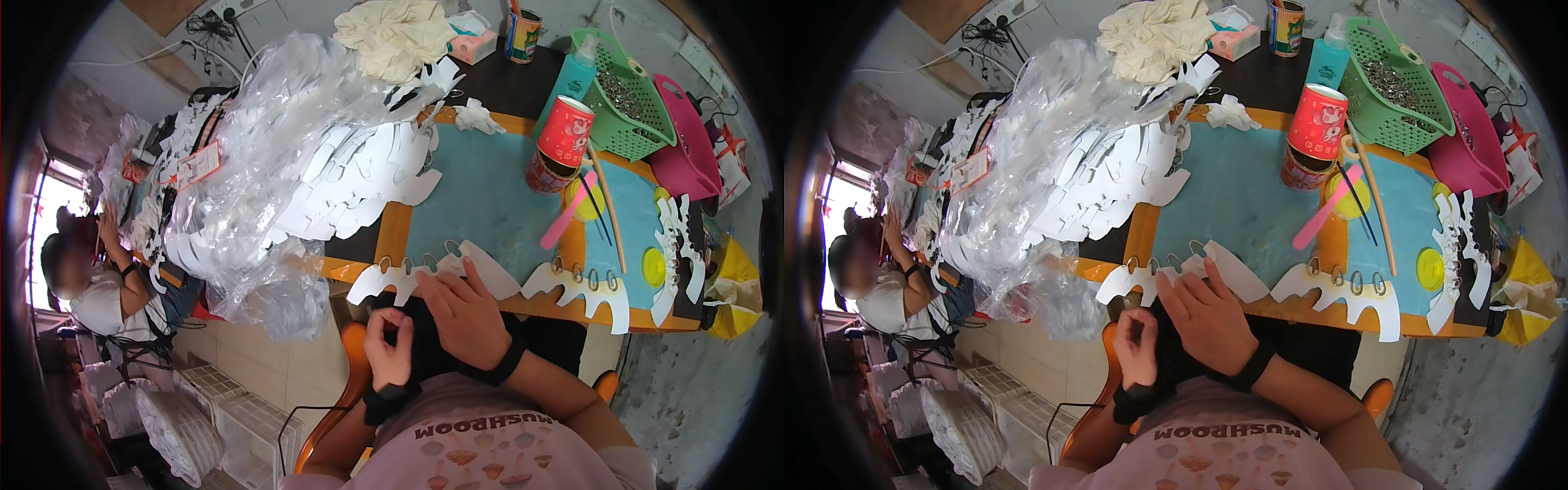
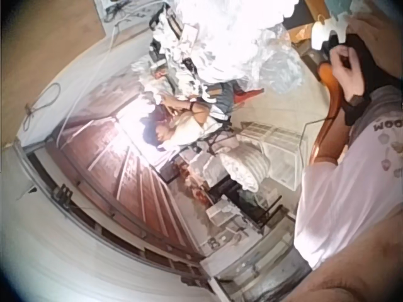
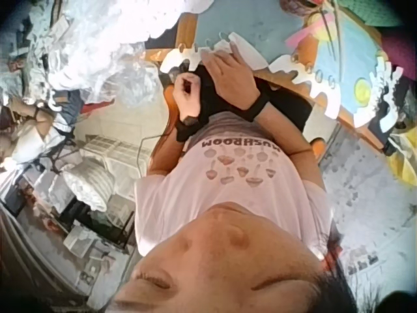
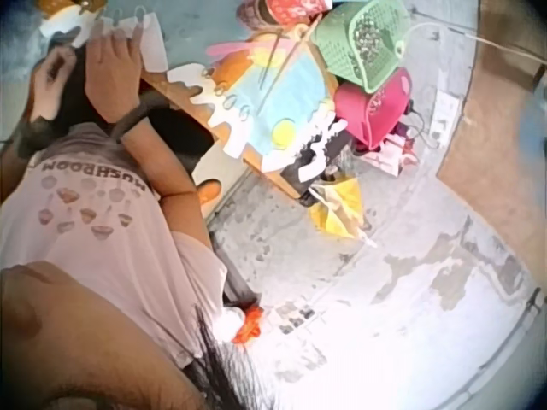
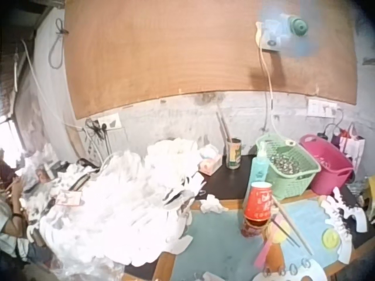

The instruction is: The person is manually assembling and glueing small white leather or synthetic components, likely for footwear manufacturing.

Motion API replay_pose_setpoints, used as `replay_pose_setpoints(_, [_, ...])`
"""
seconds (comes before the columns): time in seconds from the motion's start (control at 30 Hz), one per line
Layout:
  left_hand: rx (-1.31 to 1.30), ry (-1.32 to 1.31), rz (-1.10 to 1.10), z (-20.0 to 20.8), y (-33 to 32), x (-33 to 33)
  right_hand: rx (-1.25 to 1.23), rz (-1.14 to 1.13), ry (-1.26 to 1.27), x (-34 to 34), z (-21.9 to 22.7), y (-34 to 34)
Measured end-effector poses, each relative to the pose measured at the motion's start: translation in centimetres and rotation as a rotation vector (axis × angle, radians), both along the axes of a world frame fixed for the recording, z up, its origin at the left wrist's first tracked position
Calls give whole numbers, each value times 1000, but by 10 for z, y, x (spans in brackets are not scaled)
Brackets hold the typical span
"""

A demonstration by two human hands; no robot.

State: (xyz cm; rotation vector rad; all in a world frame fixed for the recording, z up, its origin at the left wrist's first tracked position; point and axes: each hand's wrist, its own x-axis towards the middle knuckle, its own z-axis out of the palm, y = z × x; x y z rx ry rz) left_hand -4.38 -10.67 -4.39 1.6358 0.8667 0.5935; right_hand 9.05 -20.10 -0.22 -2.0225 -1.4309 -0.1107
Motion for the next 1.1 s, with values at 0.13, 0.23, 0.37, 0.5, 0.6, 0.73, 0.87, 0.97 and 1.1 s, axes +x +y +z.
replay_pose_setpoints(0.13, [-404, -251, 20, -1, 14, 9, -74, 58, -115, 3, 1, -6])
replay_pose_setpoints(0.23, [-370, -186, -69, -1, 14, 10, -46, 30, -67, 1, 1, -10])
replay_pose_setpoints(0.37, [-359, -135, -59, -1, 1, 12, 27, -124, -25, 2, 0, -11])
replay_pose_setpoints(0.5, [-370, -123, -72, 0, -2, 14, -13, -95, -23, 8, -9, -15])
replay_pose_setpoints(0.6, [-377, -163, -84, -2, -1, 15, -33, -99, -9, 9, -3, -9])
replay_pose_setpoints(0.73, [-353, -171, -81, -1, -1, 18, -48, -97, -32, 8, 0, -7])
replay_pose_setpoints(0.87, [-342, -145, -65, -2, 3, 15, -46, -24, 143, 18, 4, -22])
replay_pose_setpoints(0.97, [-351, -176, -43, -8, 5, 14, 145, -112, 122, 18, 0, -23])
replay_pose_setpoints(1.1, [-400, -242, 24, -2, 3, 20, 89, -134, 138, 16, -3, -23])
